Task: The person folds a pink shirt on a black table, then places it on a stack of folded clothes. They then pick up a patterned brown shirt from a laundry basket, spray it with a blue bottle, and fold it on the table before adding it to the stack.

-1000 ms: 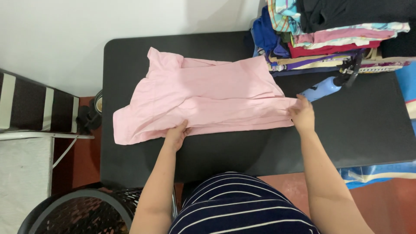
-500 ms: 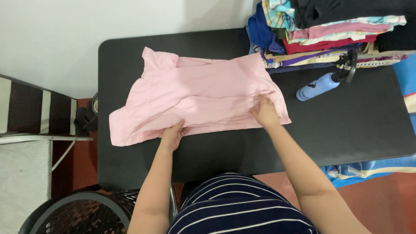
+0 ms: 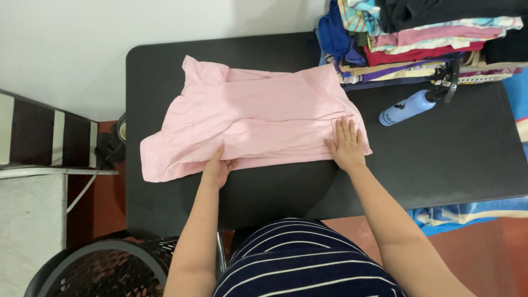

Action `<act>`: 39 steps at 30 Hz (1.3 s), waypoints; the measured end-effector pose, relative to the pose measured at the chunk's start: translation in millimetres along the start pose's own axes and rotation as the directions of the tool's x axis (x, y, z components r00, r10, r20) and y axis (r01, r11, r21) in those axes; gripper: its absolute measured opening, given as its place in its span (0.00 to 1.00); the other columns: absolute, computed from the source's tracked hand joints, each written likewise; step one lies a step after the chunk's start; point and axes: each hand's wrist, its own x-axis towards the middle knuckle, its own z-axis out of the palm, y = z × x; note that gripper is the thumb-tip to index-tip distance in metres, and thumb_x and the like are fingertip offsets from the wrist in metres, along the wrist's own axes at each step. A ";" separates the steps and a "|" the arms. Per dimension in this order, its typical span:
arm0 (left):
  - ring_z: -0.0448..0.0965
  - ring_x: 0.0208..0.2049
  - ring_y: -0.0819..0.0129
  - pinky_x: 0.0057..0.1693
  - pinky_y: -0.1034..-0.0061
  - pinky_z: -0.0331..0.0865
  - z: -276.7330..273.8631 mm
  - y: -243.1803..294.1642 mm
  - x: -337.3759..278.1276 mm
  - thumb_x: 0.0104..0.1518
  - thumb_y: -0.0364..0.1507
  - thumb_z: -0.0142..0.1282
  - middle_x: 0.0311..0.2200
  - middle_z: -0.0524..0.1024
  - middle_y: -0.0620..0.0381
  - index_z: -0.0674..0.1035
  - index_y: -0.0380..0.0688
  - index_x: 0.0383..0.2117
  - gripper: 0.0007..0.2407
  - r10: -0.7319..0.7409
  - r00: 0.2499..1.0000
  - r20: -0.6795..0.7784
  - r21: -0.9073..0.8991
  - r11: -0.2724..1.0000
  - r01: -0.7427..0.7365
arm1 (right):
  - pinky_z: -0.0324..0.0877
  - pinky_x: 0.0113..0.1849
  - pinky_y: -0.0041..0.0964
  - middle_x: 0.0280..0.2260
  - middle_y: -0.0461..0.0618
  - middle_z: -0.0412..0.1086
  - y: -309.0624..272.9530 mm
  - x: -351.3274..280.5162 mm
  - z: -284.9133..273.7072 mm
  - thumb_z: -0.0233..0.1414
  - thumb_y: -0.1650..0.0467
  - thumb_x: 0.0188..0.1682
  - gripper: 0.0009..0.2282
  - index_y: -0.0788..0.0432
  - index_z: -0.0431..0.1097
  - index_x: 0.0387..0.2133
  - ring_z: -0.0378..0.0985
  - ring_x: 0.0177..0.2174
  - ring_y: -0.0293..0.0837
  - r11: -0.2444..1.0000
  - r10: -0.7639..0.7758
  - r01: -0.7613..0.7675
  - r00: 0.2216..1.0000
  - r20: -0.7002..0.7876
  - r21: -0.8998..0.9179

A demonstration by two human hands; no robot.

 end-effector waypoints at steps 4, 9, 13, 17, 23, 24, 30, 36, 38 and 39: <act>0.79 0.47 0.60 0.56 0.59 0.76 -20.6 11.6 -16.2 0.61 0.31 0.61 0.50 0.74 0.54 0.67 0.40 0.59 0.22 0.138 0.953 -0.269 -0.038 0.987 -0.153 | 0.30 0.67 0.58 0.73 0.53 0.34 7.8 5.3 18.4 0.29 0.49 0.58 0.34 0.53 0.37 0.73 0.29 0.71 0.54 0.999 -0.007 0.006 1.000 -0.018 -0.038; 0.80 0.44 0.51 0.53 0.51 0.77 16.0 42.9 -90.7 0.61 0.35 0.61 0.46 0.68 0.43 0.60 0.32 0.57 0.26 0.203 0.911 -0.358 0.144 0.976 -0.161 | 0.32 0.67 0.64 0.72 0.55 0.38 2.8 7.5 22.0 0.30 0.47 0.58 0.35 0.56 0.42 0.72 0.32 0.71 0.56 1.000 0.016 -0.018 0.995 -0.104 -0.018; 0.84 0.36 0.45 0.35 0.57 0.82 8.7 32.0 -108.1 0.62 0.46 0.54 0.37 0.80 0.37 0.79 0.31 0.43 0.23 0.311 0.895 -0.320 0.709 0.705 0.008 | 0.44 0.63 0.67 0.66 0.66 0.54 -41.4 15.3 38.0 0.44 0.57 0.58 0.28 0.64 0.57 0.65 0.46 0.67 0.65 0.998 -0.042 0.021 0.907 -0.420 -0.055; 0.85 0.36 0.66 0.47 0.68 0.77 57.3 39.0 -120.0 0.58 0.41 0.51 0.25 0.82 0.67 0.85 0.60 0.33 0.09 0.545 0.812 0.210 0.973 -0.200 -0.118 | 0.47 0.64 0.53 0.61 0.63 0.64 -146.8 13.0 24.0 0.44 0.65 0.56 0.22 0.64 0.64 0.62 0.58 0.63 0.60 0.935 -0.240 0.349 0.749 -0.618 0.060; 0.60 0.64 0.55 0.66 0.55 0.53 94.8 43.3 -69.3 0.65 0.34 0.44 0.61 0.64 0.56 0.70 0.51 0.59 0.17 0.342 0.708 0.617 0.734 -0.575 -0.362 | 0.39 0.66 0.54 0.70 0.58 0.45 -226.8 10.6 57.8 0.42 0.67 0.57 0.27 0.60 0.47 0.70 0.40 0.69 0.57 0.890 -0.412 0.441 0.888 -0.206 0.120; 0.45 0.73 0.47 0.73 0.44 0.39 97.0 48.6 -67.2 0.66 0.39 0.43 0.73 0.50 0.56 0.60 0.51 0.70 0.25 0.183 0.863 0.471 0.759 -0.582 -0.291 | 0.38 0.67 0.55 0.72 0.55 0.41 -228.4 11.8 63.6 0.43 0.62 0.57 0.29 0.57 0.44 0.71 0.38 0.70 0.55 0.895 -0.431 0.436 0.899 -0.077 0.089; 0.42 0.74 0.53 0.74 0.56 0.37 58.4 40.8 -47.0 0.67 0.45 0.37 0.74 0.46 0.58 0.54 0.58 0.72 0.26 0.203 0.788 0.581 0.695 -0.627 -0.352 | 0.28 0.66 0.56 0.72 0.45 0.42 -151.0 12.1 13.4 0.40 0.53 0.57 0.30 0.47 0.45 0.72 0.39 0.70 0.45 0.985 -0.161 0.166 0.981 -0.111 0.045; 0.43 0.73 0.52 0.73 0.55 0.38 54.5 39.0 -45.2 0.67 0.45 0.36 0.73 0.48 0.56 0.56 0.57 0.71 0.26 0.235 0.719 0.654 0.662 -0.639 -0.393 | 0.22 0.67 0.54 0.74 0.42 0.26 -94.2 29.5 41.1 0.30 0.53 0.59 0.30 0.43 0.29 0.73 0.24 0.71 0.43 0.995 0.099 -0.099 0.995 0.005 0.013; 0.42 0.74 0.53 0.73 0.56 0.39 49.7 37.1 -41.4 0.66 0.46 0.36 0.74 0.46 0.58 0.55 0.59 0.72 0.27 0.221 0.730 0.646 0.658 -0.646 -0.387 | 0.25 0.66 0.54 0.72 0.47 0.36 -114.1 27.4 55.2 0.36 0.56 0.57 0.30 0.48 0.39 0.72 0.33 0.70 0.45 0.996 0.046 -0.031 0.982 -0.184 0.086; 0.42 0.74 0.54 0.73 0.56 0.39 49.0 36.2 -38.6 0.65 0.47 0.36 0.74 0.44 0.60 0.53 0.60 0.72 0.27 0.211 0.742 0.636 0.658 -0.651 -0.379 | 0.28 0.65 0.53 0.71 0.53 0.46 -123.0 27.5 61.1 0.42 0.59 0.56 0.30 0.54 0.48 0.71 0.41 0.70 0.48 0.988 0.002 0.054 0.930 -0.368 0.141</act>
